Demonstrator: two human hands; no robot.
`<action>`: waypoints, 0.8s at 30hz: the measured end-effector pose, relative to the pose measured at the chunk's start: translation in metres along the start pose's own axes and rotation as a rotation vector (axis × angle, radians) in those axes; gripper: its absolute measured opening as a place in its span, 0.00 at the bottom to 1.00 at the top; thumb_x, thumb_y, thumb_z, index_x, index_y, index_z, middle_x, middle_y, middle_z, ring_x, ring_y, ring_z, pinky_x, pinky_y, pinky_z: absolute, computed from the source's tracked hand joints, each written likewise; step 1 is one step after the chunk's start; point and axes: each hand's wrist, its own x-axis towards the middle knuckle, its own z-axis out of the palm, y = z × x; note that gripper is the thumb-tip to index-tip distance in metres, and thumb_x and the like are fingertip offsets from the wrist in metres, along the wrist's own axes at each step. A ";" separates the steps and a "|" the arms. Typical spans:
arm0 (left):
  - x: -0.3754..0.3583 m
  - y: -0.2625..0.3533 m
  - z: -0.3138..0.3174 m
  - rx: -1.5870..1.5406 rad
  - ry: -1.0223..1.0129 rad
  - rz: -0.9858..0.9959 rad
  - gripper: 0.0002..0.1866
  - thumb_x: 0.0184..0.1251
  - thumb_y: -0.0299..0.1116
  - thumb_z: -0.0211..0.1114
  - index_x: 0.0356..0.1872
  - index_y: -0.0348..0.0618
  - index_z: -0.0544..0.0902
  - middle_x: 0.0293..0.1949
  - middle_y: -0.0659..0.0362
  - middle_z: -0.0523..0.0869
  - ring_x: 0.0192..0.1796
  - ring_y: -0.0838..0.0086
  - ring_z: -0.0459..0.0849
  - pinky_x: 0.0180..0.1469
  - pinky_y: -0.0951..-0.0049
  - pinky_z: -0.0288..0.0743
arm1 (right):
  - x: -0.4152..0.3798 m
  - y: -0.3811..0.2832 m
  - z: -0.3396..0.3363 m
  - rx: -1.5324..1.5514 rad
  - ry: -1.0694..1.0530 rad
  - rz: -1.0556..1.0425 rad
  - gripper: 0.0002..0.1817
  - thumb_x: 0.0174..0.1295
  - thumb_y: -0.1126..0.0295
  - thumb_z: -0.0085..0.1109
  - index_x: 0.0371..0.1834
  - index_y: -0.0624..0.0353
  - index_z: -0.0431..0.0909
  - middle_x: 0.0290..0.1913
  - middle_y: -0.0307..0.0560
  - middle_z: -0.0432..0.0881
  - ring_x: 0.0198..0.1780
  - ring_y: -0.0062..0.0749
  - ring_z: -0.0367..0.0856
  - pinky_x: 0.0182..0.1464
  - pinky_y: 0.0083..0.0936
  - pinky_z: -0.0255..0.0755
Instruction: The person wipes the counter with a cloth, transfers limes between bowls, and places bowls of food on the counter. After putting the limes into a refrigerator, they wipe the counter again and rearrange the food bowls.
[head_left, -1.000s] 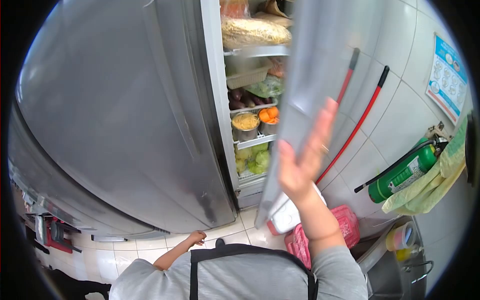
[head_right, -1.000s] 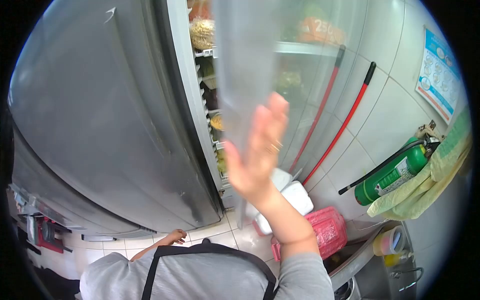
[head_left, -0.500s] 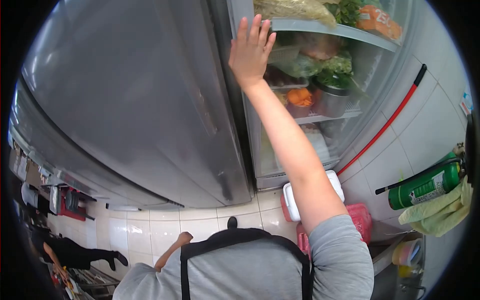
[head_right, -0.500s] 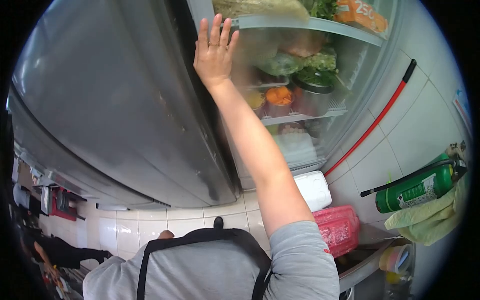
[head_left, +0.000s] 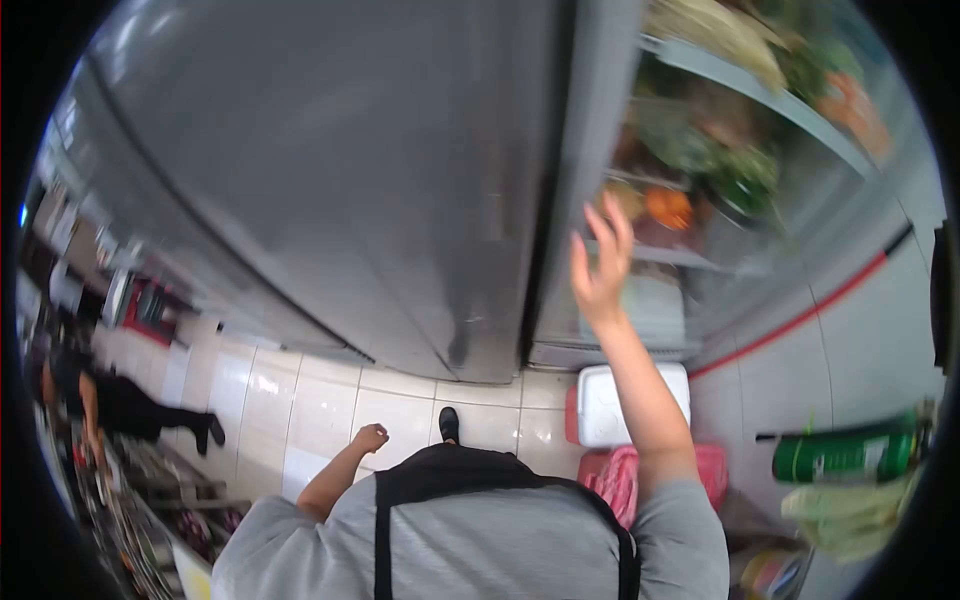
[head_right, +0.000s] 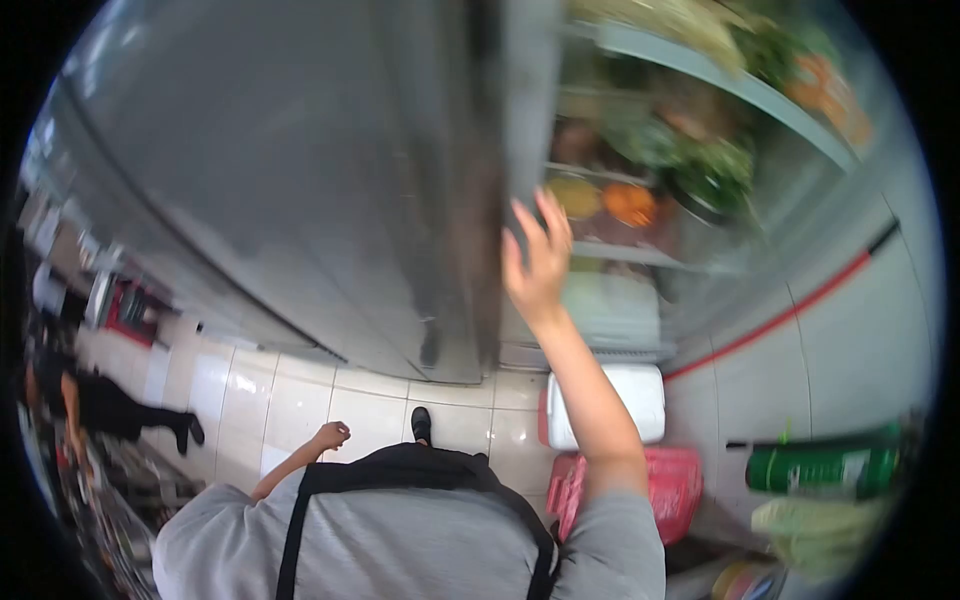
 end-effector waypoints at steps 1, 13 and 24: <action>0.000 -0.010 0.002 0.034 0.008 0.027 0.15 0.49 0.43 0.57 0.34 0.45 0.80 0.29 0.50 0.82 0.30 0.61 0.82 0.39 0.67 0.75 | -0.034 0.002 0.000 0.067 -0.143 0.069 0.18 0.51 0.78 0.53 0.48 0.60 0.72 0.56 0.52 0.66 0.59 0.45 0.62 0.59 0.34 0.56; -0.075 -0.127 0.000 -0.035 0.217 -0.224 0.18 0.43 0.40 0.60 0.36 0.44 0.80 0.38 0.50 0.81 0.43 0.59 0.78 0.46 0.65 0.71 | -0.280 -0.118 0.037 0.576 -0.722 0.472 0.06 0.25 0.84 0.42 0.04 0.60 0.63 0.10 0.45 0.62 0.17 0.32 0.64 0.21 0.25 0.57; -0.131 -0.378 -0.016 -0.195 0.096 -0.526 0.10 0.48 0.32 0.58 0.27 0.37 0.82 0.35 0.46 0.81 0.39 0.55 0.80 0.43 0.62 0.73 | -0.213 -0.335 0.290 0.824 -1.043 0.059 0.06 0.42 0.81 0.44 0.22 0.62 0.70 0.24 0.47 0.71 0.29 0.34 0.71 0.31 0.26 0.65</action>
